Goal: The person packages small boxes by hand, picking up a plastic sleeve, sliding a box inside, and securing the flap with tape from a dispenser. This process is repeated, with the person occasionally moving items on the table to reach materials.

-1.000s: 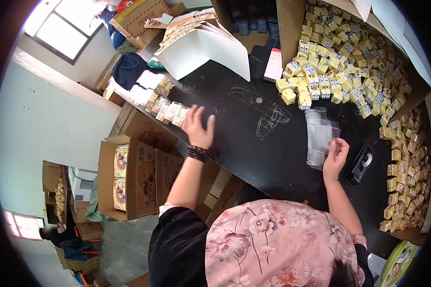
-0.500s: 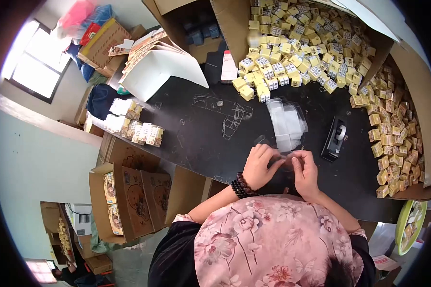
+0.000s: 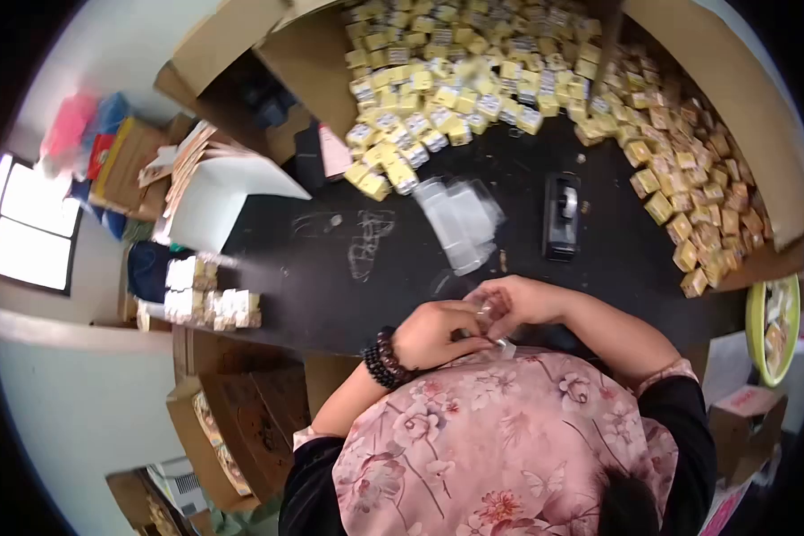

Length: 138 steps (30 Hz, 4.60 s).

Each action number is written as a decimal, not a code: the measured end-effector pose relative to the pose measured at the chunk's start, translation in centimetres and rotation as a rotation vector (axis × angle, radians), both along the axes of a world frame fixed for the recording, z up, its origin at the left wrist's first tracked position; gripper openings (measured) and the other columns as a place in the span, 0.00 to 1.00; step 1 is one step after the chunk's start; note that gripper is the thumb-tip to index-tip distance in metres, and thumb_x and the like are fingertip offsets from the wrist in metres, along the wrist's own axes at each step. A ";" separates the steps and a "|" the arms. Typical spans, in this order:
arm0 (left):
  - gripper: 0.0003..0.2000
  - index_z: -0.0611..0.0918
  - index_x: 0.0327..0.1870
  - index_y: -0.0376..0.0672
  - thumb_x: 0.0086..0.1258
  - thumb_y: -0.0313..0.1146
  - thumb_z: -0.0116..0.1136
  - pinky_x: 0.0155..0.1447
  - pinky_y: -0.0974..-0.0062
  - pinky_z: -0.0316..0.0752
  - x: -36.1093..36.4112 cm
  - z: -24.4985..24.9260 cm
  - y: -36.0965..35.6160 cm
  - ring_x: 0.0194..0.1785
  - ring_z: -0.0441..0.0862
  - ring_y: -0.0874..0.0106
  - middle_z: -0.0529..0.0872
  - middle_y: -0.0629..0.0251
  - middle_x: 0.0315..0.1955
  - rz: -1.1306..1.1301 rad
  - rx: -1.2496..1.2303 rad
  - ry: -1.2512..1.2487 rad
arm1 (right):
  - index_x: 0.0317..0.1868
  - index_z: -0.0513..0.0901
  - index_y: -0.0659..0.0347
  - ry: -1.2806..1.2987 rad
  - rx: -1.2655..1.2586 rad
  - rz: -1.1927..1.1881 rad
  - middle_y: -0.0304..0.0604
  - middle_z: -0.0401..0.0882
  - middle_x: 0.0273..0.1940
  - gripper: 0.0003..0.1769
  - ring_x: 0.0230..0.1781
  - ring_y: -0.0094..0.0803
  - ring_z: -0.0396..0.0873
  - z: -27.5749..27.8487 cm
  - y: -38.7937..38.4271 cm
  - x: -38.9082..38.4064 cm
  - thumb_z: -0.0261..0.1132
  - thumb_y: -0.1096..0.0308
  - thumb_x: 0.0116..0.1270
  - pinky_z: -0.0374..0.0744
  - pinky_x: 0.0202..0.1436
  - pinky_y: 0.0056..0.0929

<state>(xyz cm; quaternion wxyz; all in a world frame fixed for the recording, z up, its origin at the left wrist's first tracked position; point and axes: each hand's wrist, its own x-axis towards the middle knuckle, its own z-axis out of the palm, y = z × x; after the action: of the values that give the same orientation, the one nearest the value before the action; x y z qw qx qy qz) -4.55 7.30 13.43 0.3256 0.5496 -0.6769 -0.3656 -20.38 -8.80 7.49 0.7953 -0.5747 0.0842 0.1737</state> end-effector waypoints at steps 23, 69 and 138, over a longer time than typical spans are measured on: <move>0.20 0.71 0.67 0.29 0.76 0.25 0.53 0.65 0.69 0.73 -1.7 -5.9 0.0 0.57 0.81 0.65 0.84 0.50 0.53 0.247 0.302 0.854 | 0.54 0.76 0.58 0.430 -1.924 -0.898 0.45 0.73 0.56 0.26 0.62 0.44 0.67 -5.2 -18.8 -21.6 0.73 0.69 0.55 0.65 0.65 0.44; 0.12 0.72 0.58 0.34 0.76 0.22 0.49 0.63 0.71 0.70 -4.8 -4.0 -1.8 0.55 0.78 0.69 0.79 0.59 0.52 0.331 -0.159 0.472 | 0.68 0.70 0.62 -0.463 -0.756 -1.111 0.45 0.72 0.61 0.24 0.68 0.39 0.68 2.4 3.6 -4.0 0.60 0.72 0.74 0.72 0.66 0.35; 0.27 0.65 0.58 0.36 0.61 0.20 0.68 0.54 0.74 0.78 -3.4 -3.2 -4.2 0.58 0.81 0.68 0.81 0.53 0.57 0.177 -0.027 0.386 | 0.35 0.86 0.66 -0.174 -0.222 -0.889 0.34 0.81 0.35 0.07 0.36 0.17 0.77 1.9 1.0 -5.6 0.69 0.71 0.67 0.75 0.43 0.19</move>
<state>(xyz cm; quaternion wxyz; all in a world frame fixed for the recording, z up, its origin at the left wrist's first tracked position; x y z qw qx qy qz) -7.99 3.12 10.20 0.4872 0.5222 -0.5560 -0.4252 -25.94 -7.76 9.40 0.7305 -0.5769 0.2733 -0.2427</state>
